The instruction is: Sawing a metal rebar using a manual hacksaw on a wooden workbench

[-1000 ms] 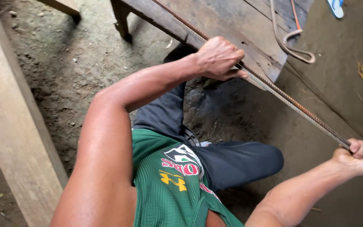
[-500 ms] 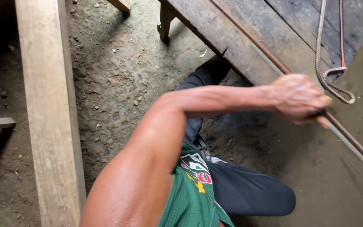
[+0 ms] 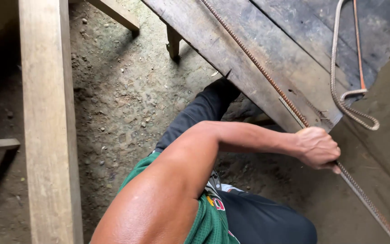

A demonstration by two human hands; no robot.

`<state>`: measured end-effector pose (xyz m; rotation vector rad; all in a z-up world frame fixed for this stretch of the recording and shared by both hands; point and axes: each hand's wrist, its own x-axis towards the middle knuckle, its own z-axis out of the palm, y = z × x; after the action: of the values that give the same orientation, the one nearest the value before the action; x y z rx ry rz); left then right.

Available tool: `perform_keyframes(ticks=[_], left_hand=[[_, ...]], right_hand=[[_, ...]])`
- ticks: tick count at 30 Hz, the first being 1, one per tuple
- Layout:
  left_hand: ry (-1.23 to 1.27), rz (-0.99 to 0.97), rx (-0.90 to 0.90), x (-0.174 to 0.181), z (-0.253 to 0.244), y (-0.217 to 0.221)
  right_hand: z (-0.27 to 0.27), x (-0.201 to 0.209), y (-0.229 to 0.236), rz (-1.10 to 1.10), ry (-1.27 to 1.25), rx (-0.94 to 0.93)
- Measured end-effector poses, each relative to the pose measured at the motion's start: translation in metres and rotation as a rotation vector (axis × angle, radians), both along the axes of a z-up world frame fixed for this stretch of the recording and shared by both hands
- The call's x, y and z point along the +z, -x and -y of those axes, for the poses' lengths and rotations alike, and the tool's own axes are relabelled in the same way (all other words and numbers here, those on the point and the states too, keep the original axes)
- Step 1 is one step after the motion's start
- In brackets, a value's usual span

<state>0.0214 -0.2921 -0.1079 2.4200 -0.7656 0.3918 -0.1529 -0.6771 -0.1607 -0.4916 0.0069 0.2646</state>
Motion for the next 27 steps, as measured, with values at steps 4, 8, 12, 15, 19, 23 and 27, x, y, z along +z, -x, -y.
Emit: perform_keyframes(ticks=[4,8,12,15,19,23,27], left_hand=[[-0.08,-0.095,-0.043,0.008,0.003,-0.002],[0.031,-0.056,-0.044,0.015,0.031,-0.003],[0.108,0.043,-0.076,0.018,0.068,-0.012],[0.026,-0.06,-0.02,0.025,0.073,-0.016],[-0.05,-0.144,-0.155,0.022,0.065,-0.014],[-0.053,-0.111,-0.066,0.019,0.063,-0.025],[-0.021,-0.128,-0.056,0.025,0.092,-0.03]], right_hand=[[0.001,-0.035,-0.103,0.036,0.243,-0.387],[-0.063,0.021,-0.131,0.023,0.297,-0.709],[-0.092,0.039,-0.143,0.058,0.047,-0.857],[-0.167,0.074,-0.152,0.209,0.094,-0.756],[-0.134,0.045,-0.171,0.08,-0.18,-0.727],[-0.169,0.08,-0.187,-0.231,-0.146,-0.951],[-0.146,0.092,-0.191,-0.169,-0.147,-0.95]])
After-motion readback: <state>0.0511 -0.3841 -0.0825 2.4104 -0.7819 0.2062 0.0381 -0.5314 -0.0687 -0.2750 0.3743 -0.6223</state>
